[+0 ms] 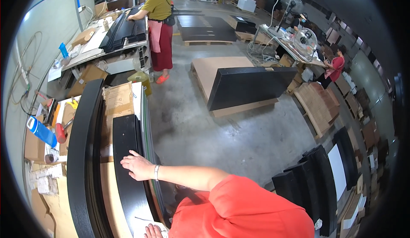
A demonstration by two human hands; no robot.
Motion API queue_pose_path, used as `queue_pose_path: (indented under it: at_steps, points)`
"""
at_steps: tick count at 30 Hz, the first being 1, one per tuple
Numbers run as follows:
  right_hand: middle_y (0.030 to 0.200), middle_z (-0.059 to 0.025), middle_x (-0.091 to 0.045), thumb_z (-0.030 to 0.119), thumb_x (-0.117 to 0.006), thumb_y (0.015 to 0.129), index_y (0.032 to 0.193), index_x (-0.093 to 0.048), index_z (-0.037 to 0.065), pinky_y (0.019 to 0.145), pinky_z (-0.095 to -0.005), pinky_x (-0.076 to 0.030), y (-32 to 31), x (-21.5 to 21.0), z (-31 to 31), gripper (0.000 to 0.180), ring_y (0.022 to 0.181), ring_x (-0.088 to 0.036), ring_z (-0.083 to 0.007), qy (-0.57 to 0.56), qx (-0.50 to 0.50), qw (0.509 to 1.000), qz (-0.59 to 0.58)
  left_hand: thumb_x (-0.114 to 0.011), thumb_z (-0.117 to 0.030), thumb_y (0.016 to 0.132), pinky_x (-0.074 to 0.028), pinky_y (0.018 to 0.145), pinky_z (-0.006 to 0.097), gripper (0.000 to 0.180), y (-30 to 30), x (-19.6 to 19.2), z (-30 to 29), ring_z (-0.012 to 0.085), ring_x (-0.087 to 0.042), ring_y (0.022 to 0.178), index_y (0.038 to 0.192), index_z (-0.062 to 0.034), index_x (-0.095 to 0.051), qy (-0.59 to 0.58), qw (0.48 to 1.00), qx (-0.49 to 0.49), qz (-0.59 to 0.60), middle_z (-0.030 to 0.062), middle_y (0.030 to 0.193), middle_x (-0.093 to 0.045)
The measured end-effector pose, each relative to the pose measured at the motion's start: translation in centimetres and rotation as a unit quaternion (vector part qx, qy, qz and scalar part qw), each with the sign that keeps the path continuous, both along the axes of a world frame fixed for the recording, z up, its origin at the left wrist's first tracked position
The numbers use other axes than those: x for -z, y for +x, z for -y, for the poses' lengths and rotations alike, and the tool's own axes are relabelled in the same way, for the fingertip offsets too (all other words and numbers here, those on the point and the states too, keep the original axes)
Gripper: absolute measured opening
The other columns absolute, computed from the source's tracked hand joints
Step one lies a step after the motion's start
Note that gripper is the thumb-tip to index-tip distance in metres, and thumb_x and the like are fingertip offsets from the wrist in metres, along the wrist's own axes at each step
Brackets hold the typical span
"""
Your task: Cleaning and polishing black wooden furniture components using a cloth and liquid polish.
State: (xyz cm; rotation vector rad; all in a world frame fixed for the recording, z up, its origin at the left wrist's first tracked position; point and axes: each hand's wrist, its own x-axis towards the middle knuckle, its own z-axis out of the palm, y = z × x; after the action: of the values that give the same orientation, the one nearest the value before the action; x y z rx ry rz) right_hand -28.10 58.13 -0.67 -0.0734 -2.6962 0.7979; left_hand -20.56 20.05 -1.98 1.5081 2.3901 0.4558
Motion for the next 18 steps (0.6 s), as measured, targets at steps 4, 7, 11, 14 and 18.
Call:
queue_pose_path:
  at_steps: [4,7,11,14,18]
  points:
    - [0.133,-0.0135,-0.061,0.013,-0.07,0.078,0.114,-0.067,0.001,0.12,-0.0507,-0.027,-0.4,0.8,1.4,0.038,0.131,-0.051,-0.0285,0.014,0.005,0.999,-0.043,-0.042,-0.03,0.098,-0.021,0.121,0.055,0.061,1.8,2.3,4.9,0.0361,-0.029,0.15,0.155,-0.0084,-0.037,0.0,0.999,0.004,-0.039,0.0139,0.161,-0.034]
    - [0.132,-0.0145,-0.062,0.014,-0.07,0.075,0.111,-0.069,0.001,0.113,-0.0485,-0.035,0.1,-2.8,0.0,0.039,0.131,-0.052,-0.031,0.02,-0.044,0.996,0.078,-0.048,-0.026,0.096,-0.021,0.121,0.056,0.061,2.7,0.1,3.8,0.0352,-0.029,0.15,0.155,-0.0106,-0.037,-0.042,0.997,-0.054,0.035,0.0121,0.161,-0.034]
    - [0.121,-0.0115,-0.066,0.019,-0.072,0.074,0.098,-0.07,0.003,0.11,-0.0511,-0.036,1.7,-0.4,-1.5,0.029,0.122,-0.057,-0.0291,0.024,-0.025,0.994,-0.107,-0.06,-0.02,0.077,-0.03,0.113,0.061,0.069,0.6,-2.7,-3.5,0.0413,-0.042,0.14,0.143,-0.0038,-0.049,-0.007,0.998,-0.069,-0.005,0.0165,0.151,-0.047]
    - [0.128,-0.0089,-0.066,0.021,-0.072,0.083,0.103,-0.071,0.005,0.12,-0.0549,-0.024,2.7,0.2,-2.3,0.024,0.135,-0.051,-0.0275,-0.076,-0.101,0.992,-0.027,-0.06,-0.005,0.07,-0.031,0.114,0.057,0.074,-1.9,-4.8,-9.6,0.0359,-0.041,0.142,0.143,-0.0063,-0.05,-0.029,0.997,-0.072,-0.002,0.0125,0.151,-0.047]
    - [0.122,-0.0084,-0.069,0.011,-0.07,0.083,0.102,-0.07,0.005,0.118,-0.0529,-0.029,4.3,0.6,-5.6,0.02,0.128,-0.058,-0.0252,-0.183,-0.161,0.97,-0.021,-0.069,-0.01,0.071,-0.034,0.114,0.053,0.075,-8.3,-5.6,-18.3,0.0313,-0.043,0.141,0.144,-0.0101,-0.05,-0.026,0.999,-0.015,-0.017,0.0088,0.151,-0.048]
